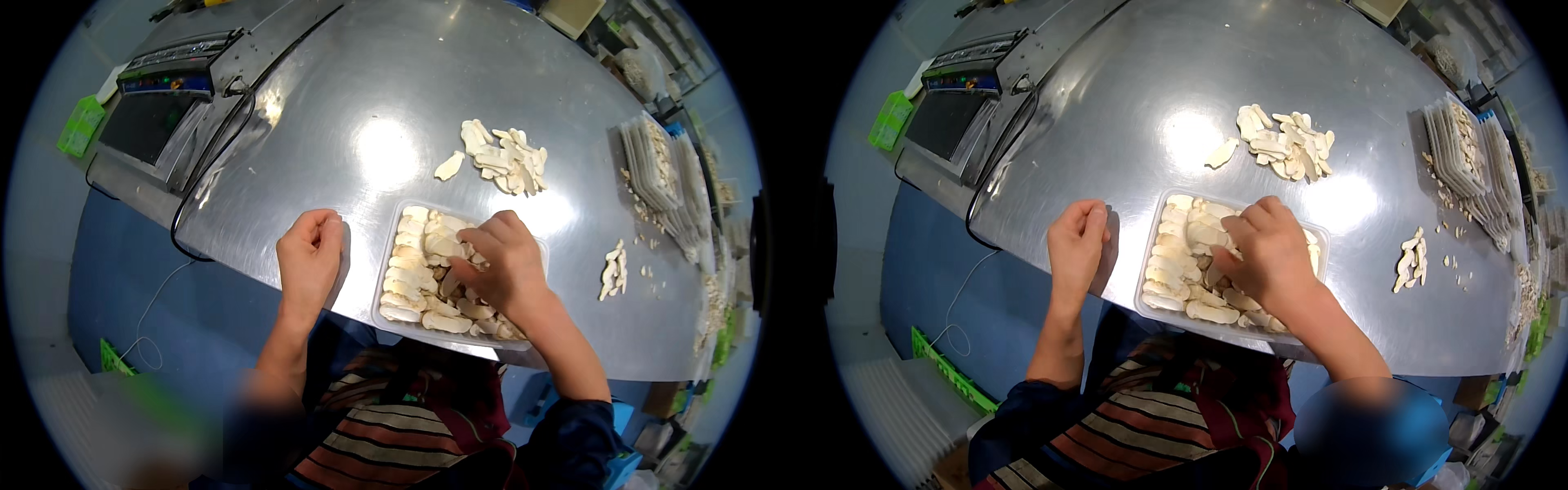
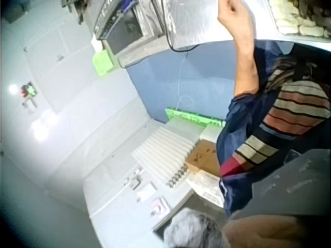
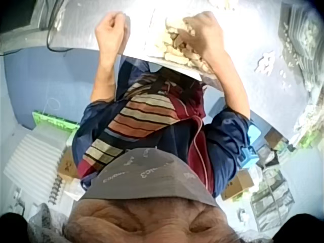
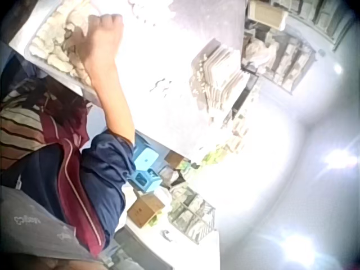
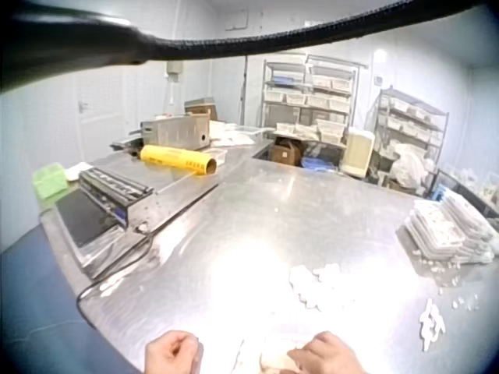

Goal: The person arranges sliced white mushrooms into a rectangular plastic tray on a stainless steel table. They pick up individual slices from a pile on the table and place them neatly into the tray, filling it row by row.

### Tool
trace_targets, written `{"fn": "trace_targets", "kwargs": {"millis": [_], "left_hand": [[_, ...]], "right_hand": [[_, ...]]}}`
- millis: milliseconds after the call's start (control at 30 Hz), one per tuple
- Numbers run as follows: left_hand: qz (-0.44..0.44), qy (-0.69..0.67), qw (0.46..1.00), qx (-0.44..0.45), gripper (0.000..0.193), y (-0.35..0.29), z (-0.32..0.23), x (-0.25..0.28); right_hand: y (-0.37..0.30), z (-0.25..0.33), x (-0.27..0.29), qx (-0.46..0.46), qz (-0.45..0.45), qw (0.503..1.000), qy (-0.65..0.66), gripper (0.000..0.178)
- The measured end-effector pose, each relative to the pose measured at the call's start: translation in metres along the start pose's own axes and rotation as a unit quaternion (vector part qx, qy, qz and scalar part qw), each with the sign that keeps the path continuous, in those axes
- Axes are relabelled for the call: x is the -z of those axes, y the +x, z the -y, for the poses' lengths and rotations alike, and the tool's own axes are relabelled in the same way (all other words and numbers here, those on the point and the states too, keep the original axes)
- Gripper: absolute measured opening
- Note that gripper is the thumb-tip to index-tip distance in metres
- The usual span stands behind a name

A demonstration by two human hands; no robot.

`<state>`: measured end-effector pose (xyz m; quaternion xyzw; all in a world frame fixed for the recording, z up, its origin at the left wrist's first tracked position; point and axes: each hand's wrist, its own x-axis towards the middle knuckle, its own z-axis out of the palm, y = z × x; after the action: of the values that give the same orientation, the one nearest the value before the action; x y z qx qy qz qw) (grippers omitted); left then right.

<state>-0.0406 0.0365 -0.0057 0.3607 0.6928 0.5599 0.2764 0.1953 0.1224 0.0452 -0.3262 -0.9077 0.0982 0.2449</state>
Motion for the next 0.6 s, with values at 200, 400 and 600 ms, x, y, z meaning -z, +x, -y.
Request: {"fn": "trace_targets", "kwargs": {"millis": [200,400,600], "left_hand": [[-0.016,0.044,0.997,-0.062,0.014,0.0,0.004,-0.003],[-0.025,0.009,0.998,-0.063,0.012,0.0,0.004,-0.006],[-0.027,0.019,0.996,-0.08,0.013,0.0,0.005,-0.005]], "right_hand": [[0.056,-0.05,-0.004,-0.097,-0.037,0.991,-0.08,0.016],[0.106,-0.094,-0.045,-0.183,0.052,0.951,-0.242,0.029],[0.106,-0.094,-0.05,-0.193,0.026,0.965,-0.177,0.022]]}}
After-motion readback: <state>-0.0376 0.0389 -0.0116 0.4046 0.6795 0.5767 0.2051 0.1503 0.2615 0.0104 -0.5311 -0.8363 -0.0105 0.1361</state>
